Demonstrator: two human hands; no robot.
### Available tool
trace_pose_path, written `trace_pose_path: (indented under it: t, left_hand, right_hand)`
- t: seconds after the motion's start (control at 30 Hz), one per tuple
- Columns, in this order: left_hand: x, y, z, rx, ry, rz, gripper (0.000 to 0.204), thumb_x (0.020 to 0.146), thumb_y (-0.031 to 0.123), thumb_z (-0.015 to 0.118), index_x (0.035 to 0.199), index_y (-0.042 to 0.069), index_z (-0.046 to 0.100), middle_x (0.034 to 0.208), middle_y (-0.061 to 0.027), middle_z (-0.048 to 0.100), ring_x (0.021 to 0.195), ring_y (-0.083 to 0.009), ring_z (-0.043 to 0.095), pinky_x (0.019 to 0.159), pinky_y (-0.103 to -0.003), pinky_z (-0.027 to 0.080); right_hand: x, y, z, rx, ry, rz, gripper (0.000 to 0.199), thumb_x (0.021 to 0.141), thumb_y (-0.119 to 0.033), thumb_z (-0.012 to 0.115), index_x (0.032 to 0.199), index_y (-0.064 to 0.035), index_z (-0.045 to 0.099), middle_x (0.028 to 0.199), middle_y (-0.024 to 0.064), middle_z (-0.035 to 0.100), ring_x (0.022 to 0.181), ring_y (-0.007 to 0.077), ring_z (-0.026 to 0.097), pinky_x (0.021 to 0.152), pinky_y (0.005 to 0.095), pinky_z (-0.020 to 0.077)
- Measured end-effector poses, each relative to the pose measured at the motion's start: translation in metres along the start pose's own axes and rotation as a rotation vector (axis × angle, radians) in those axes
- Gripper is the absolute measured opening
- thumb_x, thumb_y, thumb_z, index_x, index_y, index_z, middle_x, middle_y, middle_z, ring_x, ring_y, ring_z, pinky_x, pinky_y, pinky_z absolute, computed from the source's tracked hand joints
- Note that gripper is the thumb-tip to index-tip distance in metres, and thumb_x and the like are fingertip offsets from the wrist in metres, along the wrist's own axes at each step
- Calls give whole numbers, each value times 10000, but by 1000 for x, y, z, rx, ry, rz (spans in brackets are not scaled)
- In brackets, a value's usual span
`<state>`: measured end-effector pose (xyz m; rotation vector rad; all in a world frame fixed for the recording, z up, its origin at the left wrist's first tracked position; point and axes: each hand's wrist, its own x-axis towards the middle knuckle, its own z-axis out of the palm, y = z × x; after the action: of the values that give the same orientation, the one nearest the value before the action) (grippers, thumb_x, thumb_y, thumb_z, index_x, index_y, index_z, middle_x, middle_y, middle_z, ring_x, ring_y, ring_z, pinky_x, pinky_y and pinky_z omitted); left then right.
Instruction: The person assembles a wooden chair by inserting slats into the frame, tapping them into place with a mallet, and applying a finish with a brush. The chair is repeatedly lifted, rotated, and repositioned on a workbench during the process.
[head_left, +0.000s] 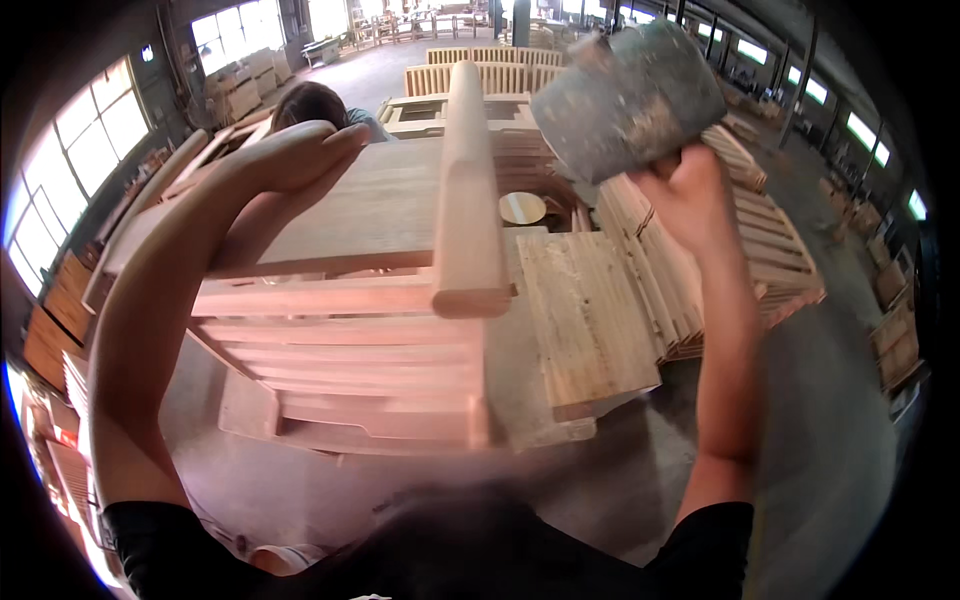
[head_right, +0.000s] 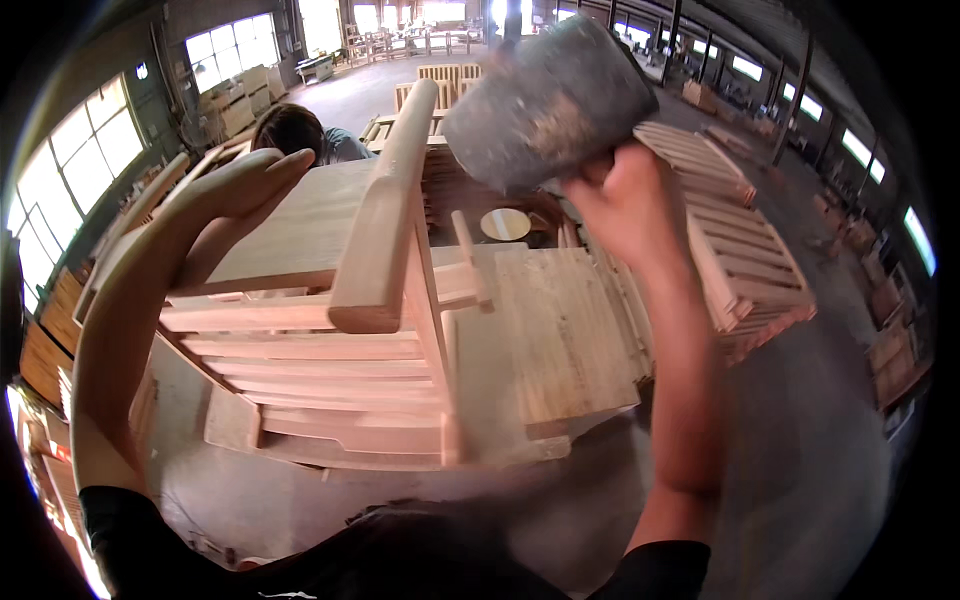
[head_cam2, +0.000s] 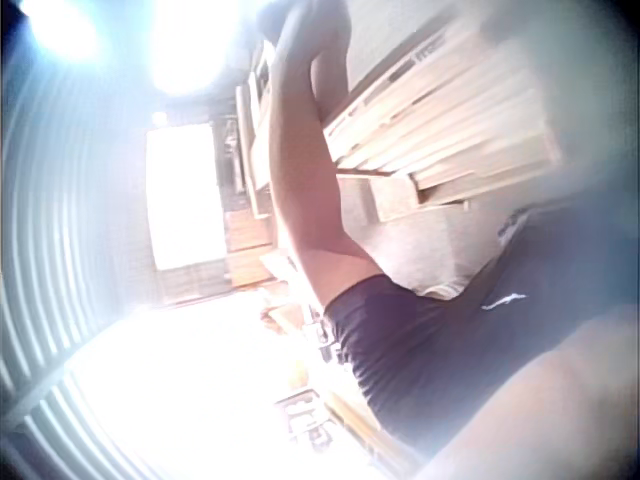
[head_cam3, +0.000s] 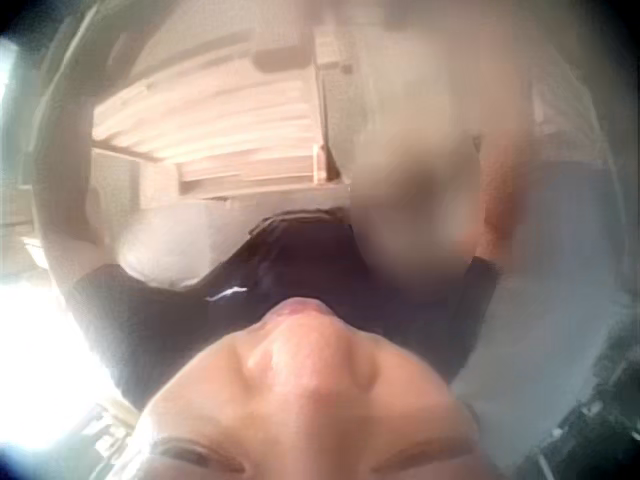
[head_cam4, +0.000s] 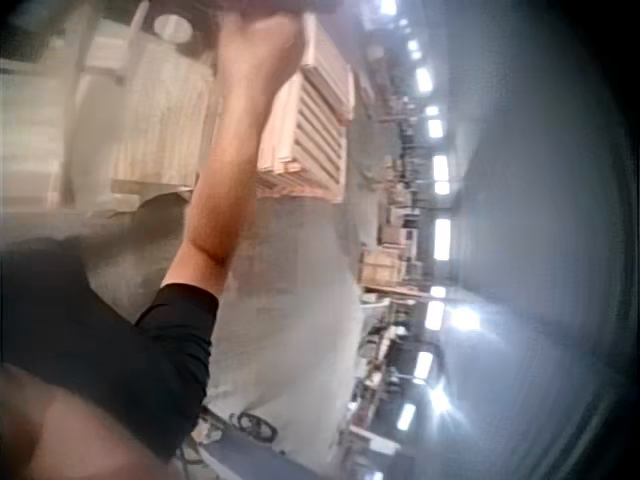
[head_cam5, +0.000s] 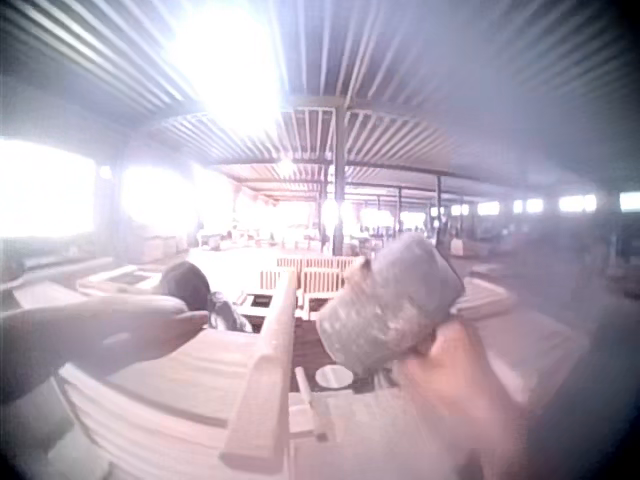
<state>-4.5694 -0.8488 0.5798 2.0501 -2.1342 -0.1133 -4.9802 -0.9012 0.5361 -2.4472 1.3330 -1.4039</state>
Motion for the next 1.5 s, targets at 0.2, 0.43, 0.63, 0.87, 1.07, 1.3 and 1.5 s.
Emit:
trace_pose_path:
  t: [0.2,0.43,0.63,0.87,1.07,1.3,1.5]
  left_hand:
    - [-12,-5,13,-13,93,93,746,1047,559,335,864,-92,649,770,-242,622,755,-325,601,801,-452,463]
    - [4,-6,18,-27,17,120,721,1055,528,314,957,-93,668,904,-290,663,917,-421,645,878,-465,468]
    - [-7,-8,20,-27,-2,93,674,1047,504,331,1018,-75,676,961,-284,670,952,-418,638,885,-459,462]
    - [-8,-1,19,-21,-23,65,500,1056,360,339,1022,-18,665,972,-211,667,831,-324,518,862,-424,433]
    - [-8,9,16,-25,-79,59,470,1067,329,310,930,20,636,929,-118,633,853,-241,524,851,-369,427]
    - [0,-29,60,-70,399,523,645,1058,502,347,978,-22,713,939,-225,686,923,-363,658,877,-432,481]
    - [-49,-17,26,-12,579,495,299,945,299,613,926,16,709,842,-170,666,853,-283,664,780,-390,533]
  right_hand:
    - [94,-57,-65,-126,233,-277,260,791,-206,731,881,33,685,767,148,674,722,255,659,700,369,513]
    - [156,-87,-118,-127,221,-83,328,866,-270,715,651,-44,614,557,-7,531,515,86,491,553,292,412]
    - [78,-86,30,-725,-290,-258,188,810,-141,650,860,30,709,836,260,694,856,404,701,778,483,552]
    - [117,-86,-26,-657,-89,-223,244,794,-178,676,910,35,697,774,229,683,748,341,690,707,432,517]
    - [132,-89,-45,-345,209,-174,271,802,-212,689,889,45,695,744,167,676,648,227,603,670,407,482]
    - [74,-88,26,-674,-312,-309,145,746,-88,648,771,54,657,814,293,653,840,474,648,781,532,518]
    - [73,-91,20,-761,-201,-358,157,737,-57,650,801,86,650,833,330,633,841,502,636,751,547,511]
